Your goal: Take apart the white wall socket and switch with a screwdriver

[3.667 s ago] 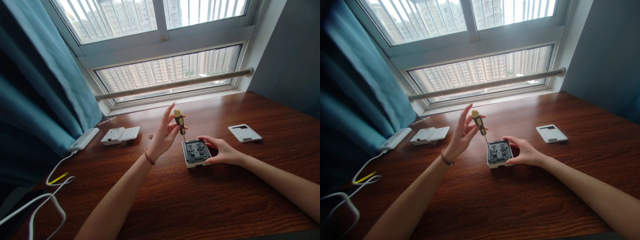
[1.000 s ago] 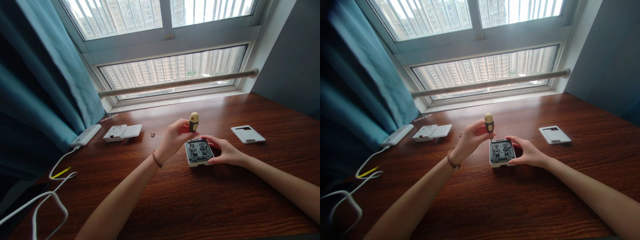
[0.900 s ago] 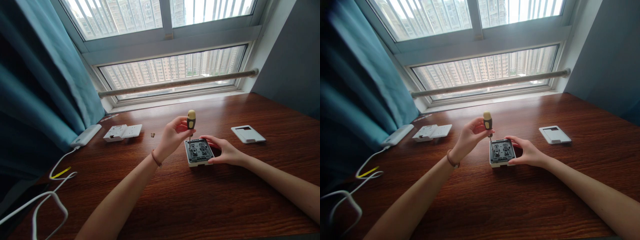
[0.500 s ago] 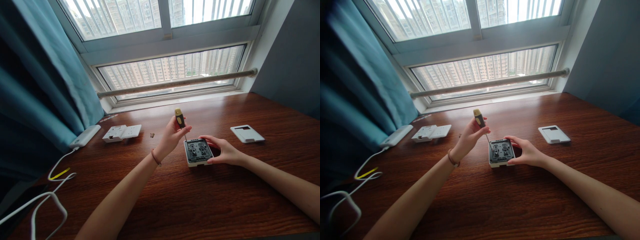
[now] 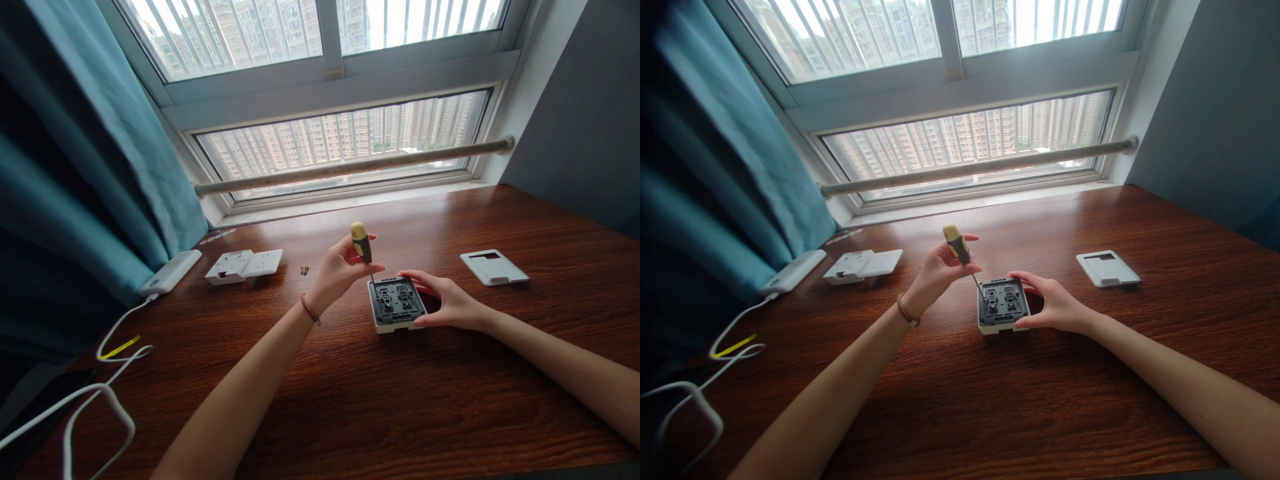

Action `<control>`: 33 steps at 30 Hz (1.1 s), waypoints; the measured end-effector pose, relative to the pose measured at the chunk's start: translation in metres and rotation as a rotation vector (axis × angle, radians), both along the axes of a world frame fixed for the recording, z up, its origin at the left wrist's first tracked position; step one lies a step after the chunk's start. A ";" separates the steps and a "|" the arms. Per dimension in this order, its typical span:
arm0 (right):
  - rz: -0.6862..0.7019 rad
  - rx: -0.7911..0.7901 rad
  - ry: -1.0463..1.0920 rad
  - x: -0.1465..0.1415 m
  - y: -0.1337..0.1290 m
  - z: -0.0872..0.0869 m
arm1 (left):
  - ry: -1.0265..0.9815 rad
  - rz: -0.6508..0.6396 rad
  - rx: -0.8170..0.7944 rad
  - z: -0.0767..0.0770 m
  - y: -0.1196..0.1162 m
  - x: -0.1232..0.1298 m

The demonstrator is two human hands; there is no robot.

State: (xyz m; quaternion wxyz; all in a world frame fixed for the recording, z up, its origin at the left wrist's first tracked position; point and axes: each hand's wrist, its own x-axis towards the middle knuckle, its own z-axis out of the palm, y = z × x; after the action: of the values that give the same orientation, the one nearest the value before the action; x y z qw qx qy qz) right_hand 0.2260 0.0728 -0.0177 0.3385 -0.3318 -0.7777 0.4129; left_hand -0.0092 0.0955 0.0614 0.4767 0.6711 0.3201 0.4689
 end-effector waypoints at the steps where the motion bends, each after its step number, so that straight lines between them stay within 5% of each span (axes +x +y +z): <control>1: 0.002 0.002 0.001 0.000 0.000 0.000 | -0.013 -0.019 -0.012 -0.003 0.003 -0.002; 6: 0.006 0.000 0.002 0.000 0.000 0.000 | -0.083 -0.078 -0.039 -0.010 0.010 -0.009; 16: 0.005 -0.017 0.006 0.000 0.001 -0.001 | -0.078 -0.318 0.002 0.002 0.000 -0.009; 22: 0.004 -0.011 0.002 0.000 0.000 0.000 | -0.004 -0.144 0.054 -0.002 0.000 -0.004; 27: -0.001 -0.014 -0.008 -0.001 -0.001 0.002 | 0.194 0.092 0.307 -0.005 -0.001 -0.002; 33: 0.003 -0.011 -0.002 0.000 0.000 -0.001 | 0.197 0.147 0.387 -0.014 0.002 0.001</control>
State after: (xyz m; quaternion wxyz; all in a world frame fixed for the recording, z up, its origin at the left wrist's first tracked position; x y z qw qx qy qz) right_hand 0.2265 0.0731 -0.0186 0.3352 -0.3327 -0.7764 0.4173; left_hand -0.0086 0.0972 0.0476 0.2701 0.7674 0.3174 0.4873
